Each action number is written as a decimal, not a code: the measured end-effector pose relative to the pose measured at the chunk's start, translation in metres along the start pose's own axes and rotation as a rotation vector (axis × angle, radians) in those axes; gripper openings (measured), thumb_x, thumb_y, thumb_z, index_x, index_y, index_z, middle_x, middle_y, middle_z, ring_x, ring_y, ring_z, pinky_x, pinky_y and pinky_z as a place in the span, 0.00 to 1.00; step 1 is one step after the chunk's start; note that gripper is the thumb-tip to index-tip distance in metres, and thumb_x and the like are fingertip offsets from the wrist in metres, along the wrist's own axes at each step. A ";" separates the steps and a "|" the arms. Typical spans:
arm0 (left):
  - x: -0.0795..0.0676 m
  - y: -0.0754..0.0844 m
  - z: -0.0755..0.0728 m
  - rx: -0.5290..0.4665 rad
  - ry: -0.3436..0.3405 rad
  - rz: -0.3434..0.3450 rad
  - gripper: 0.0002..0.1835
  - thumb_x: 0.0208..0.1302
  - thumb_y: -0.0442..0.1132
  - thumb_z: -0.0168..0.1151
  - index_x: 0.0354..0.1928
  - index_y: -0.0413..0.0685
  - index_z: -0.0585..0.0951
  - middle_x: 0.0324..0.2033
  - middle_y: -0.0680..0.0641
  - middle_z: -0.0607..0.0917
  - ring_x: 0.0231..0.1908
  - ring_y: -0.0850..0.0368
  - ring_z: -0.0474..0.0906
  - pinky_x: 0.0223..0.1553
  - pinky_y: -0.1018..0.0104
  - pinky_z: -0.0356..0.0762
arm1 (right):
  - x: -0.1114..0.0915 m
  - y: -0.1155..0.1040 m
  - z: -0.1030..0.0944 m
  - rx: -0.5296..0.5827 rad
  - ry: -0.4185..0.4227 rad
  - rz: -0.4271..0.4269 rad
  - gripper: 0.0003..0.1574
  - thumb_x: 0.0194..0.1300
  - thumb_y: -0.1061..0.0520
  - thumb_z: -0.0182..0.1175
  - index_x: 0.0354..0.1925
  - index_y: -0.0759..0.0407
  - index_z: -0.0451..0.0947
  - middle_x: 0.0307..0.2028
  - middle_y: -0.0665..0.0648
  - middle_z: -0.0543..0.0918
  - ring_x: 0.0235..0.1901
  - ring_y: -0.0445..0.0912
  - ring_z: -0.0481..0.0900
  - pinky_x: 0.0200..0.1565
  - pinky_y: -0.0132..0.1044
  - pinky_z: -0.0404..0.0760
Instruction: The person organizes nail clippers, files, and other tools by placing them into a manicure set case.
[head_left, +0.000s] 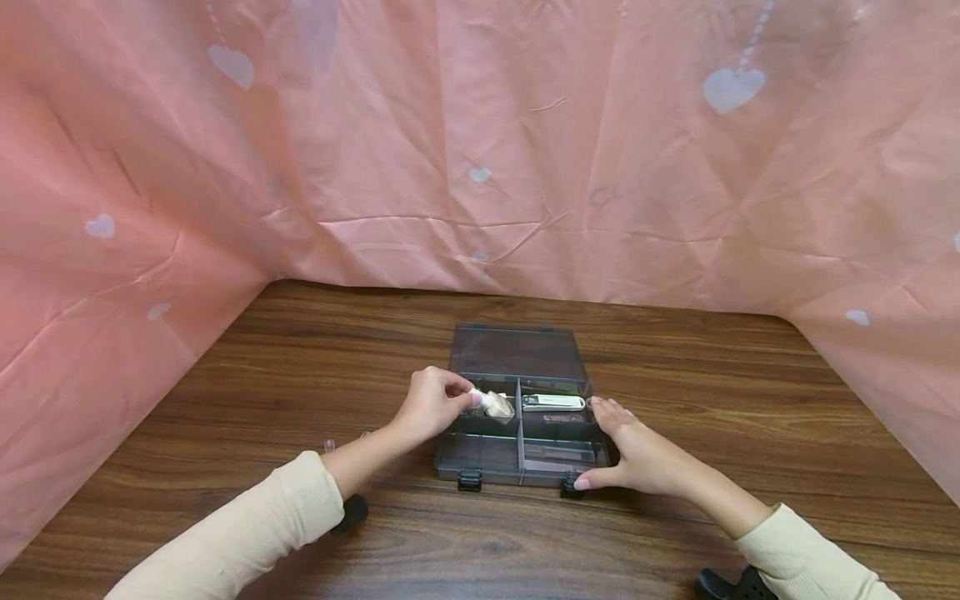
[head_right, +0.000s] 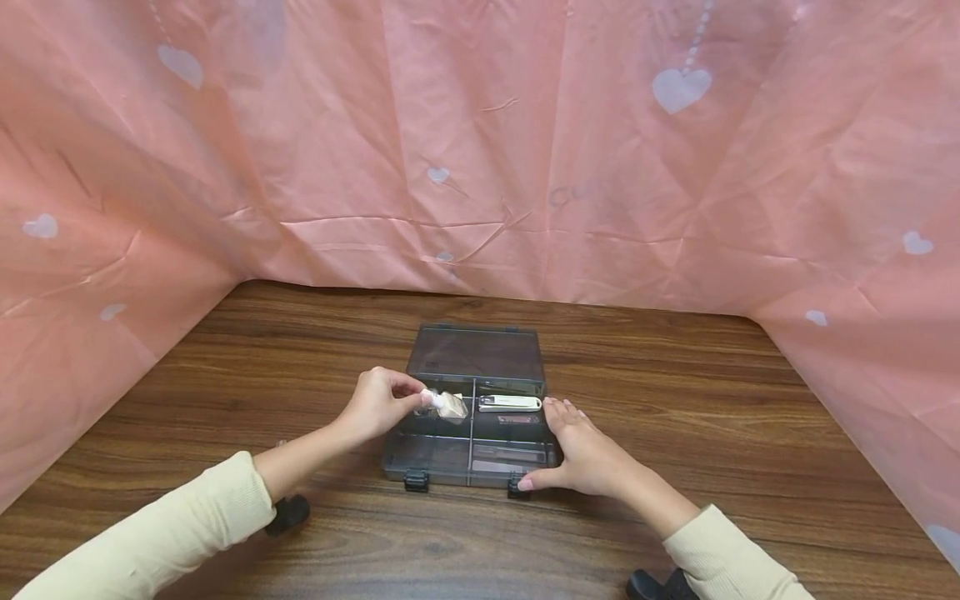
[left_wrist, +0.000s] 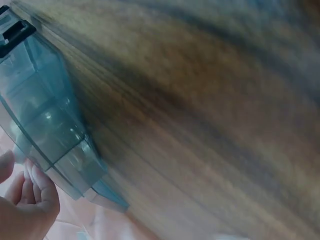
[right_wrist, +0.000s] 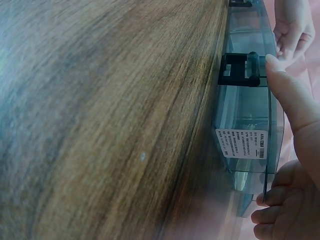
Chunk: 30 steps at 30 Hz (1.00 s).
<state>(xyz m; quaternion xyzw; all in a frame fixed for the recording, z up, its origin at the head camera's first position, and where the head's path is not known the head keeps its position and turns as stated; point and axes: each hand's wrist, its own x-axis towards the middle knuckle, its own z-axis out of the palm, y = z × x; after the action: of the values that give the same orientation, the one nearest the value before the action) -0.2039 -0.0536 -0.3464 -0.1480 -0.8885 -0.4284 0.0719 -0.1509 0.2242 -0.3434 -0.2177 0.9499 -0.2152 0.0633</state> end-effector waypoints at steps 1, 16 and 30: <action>0.000 0.001 0.000 0.016 -0.016 0.005 0.04 0.51 0.33 0.69 0.26 0.38 0.86 0.21 0.46 0.86 0.20 0.67 0.73 0.21 0.77 0.71 | 0.000 0.000 0.000 0.002 0.000 0.001 0.73 0.42 0.30 0.67 0.65 0.81 0.51 0.65 0.79 0.55 0.66 0.71 0.50 0.64 0.64 0.53; 0.008 0.003 -0.009 0.364 -0.259 0.214 0.05 0.54 0.33 0.67 0.24 0.40 0.85 0.22 0.49 0.85 0.21 0.64 0.70 0.23 0.72 0.70 | 0.000 0.001 0.000 0.008 0.004 0.003 0.73 0.42 0.30 0.67 0.65 0.80 0.51 0.65 0.79 0.55 0.66 0.71 0.50 0.64 0.65 0.52; 0.007 -0.001 -0.014 0.451 -0.172 0.340 0.03 0.54 0.35 0.66 0.27 0.45 0.87 0.24 0.51 0.81 0.28 0.59 0.75 0.28 0.67 0.75 | 0.000 0.002 0.002 0.007 0.011 -0.002 0.73 0.42 0.29 0.67 0.65 0.80 0.51 0.65 0.78 0.55 0.66 0.71 0.50 0.64 0.64 0.53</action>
<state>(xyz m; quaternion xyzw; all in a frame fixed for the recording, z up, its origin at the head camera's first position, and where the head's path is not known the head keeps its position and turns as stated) -0.2104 -0.0643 -0.3367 -0.3109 -0.9265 -0.1879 0.0981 -0.1509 0.2255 -0.3461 -0.2171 0.9493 -0.2196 0.0586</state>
